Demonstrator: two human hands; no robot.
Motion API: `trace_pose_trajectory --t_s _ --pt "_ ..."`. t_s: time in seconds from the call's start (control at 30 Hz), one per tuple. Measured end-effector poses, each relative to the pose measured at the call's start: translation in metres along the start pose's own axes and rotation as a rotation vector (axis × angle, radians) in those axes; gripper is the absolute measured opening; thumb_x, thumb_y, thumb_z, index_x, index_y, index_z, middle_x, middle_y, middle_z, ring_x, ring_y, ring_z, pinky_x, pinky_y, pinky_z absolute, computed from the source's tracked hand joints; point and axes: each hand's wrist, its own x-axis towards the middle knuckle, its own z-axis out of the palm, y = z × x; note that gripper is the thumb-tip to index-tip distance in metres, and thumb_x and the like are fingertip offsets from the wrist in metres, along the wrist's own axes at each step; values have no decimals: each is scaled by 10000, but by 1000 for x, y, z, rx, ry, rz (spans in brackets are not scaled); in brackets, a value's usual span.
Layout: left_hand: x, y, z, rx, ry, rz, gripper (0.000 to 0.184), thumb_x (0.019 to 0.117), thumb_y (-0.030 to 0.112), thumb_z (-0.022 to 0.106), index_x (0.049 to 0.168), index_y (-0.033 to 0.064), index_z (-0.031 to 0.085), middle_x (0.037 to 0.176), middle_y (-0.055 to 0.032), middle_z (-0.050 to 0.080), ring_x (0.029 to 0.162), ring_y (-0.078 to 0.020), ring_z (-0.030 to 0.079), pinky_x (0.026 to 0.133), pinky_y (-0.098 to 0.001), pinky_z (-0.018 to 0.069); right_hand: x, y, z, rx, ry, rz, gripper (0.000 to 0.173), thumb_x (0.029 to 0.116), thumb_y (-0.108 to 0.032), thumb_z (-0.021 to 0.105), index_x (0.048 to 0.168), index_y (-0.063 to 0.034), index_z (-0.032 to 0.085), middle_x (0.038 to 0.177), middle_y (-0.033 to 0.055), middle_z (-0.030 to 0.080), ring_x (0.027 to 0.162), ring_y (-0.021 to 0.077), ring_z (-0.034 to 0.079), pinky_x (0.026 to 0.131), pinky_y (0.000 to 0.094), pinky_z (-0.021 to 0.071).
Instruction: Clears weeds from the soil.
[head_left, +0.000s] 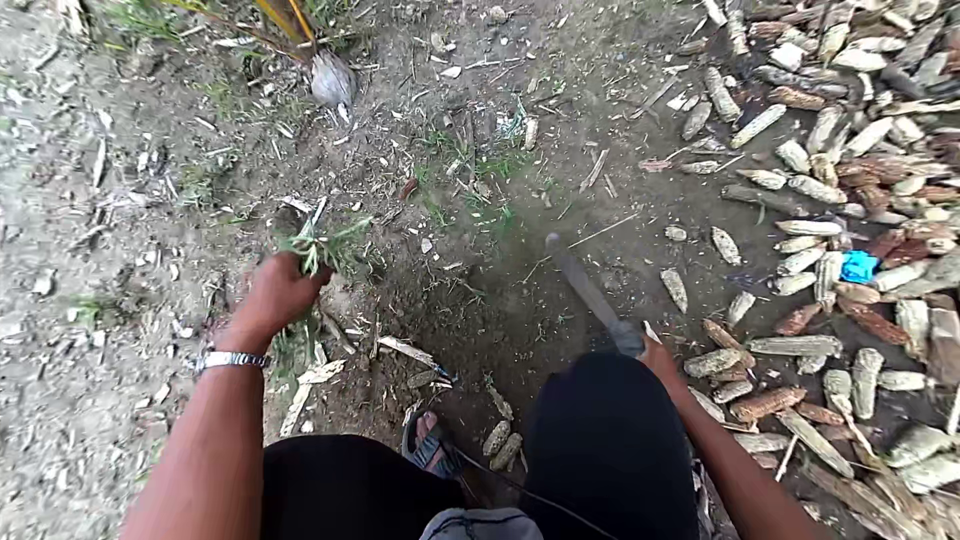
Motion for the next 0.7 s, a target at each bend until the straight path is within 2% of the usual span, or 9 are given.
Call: trace_pose_trajectory --t_s 0.13,0.2,0.23,0.33,0.43,0.5,0.57,0.63,0.7 --pt "22 -8 12 24 -119 -66 212 1023 94 636 1124 -91 658 921 -341 659 866 -531 651 800 -761 469 26 -20 35 909 337 88 409 878 7 693 1203 37 448 655 61 589 457 153 592 457 350 582" --pt "26 -2 7 -44 -46 -116 246 1037 142 627 1135 -84 641 903 -326 654 828 -500 650 778 -732 485 32 -28 57 730 279 125 420 843 43 706 1201 69 489 709 128 610 526 207 617 515 374 585" --pt "25 0 2 -76 -14 -134 279 1046 181 628 1141 -81 634 886 -310 648 799 -476 643 763 -711 492 29 -24 61 424 122 124 524 832 3 755 1296 93 531 921 217 668 764 289 671 734 445 584" --pt "14 -11 -10 -88 30 -153 296 1038 213 645 1107 -74 631 843 -292 641 755 -461 638 725 -708 495 38 -6 63 -272 -334 -4 463 1056 -285 555 1469 -78 535 1360 265 615 1288 418 578 1091 599 419" --pt "-8 -32 -15 -167 60 -191 337 1042 248 625 1177 -60 617 906 -294 651 739 -426 628 705 -667 497 23 -27 43 -200 -229 16 504 988 -220 662 1425 2 542 1282 277 645 1211 404 622 1053 566 453" --pt "-16 -38 -19 -306 91 -271 318 1045 223 610 1257 -15 604 918 -192 646 683 -255 583 661 -492 519 29 -40 40 271 13 25 551 832 -64 775 1303 90 534 923 191 676 761 264 681 733 436 590" --pt "-19 -42 -21 -504 128 -353 247 1055 180 594 1249 29 616 871 -60 650 631 -106 585 603 -313 545 51 -54 60 800 147 35 342 884 -2 666 1157 47 466 657 72 589 478 174 600 483 362 585" --pt "-23 -44 -22 -660 147 -396 174 1074 195 551 1191 78 606 805 14 655 570 -47 581 533 -230 524 60 -63 84 845 149 53 289 882 15 659 1109 47 482 630 79 588 461 185 599 473 367 585" --pt "-25 -48 -22 -708 152 -392 167 1075 228 553 1180 111 607 815 33 668 562 -36 575 522 -217 510 49 -57 98 285 -47 40 555 781 -12 786 1275 77 549 903 193 674 735 273 680 701 436 594"
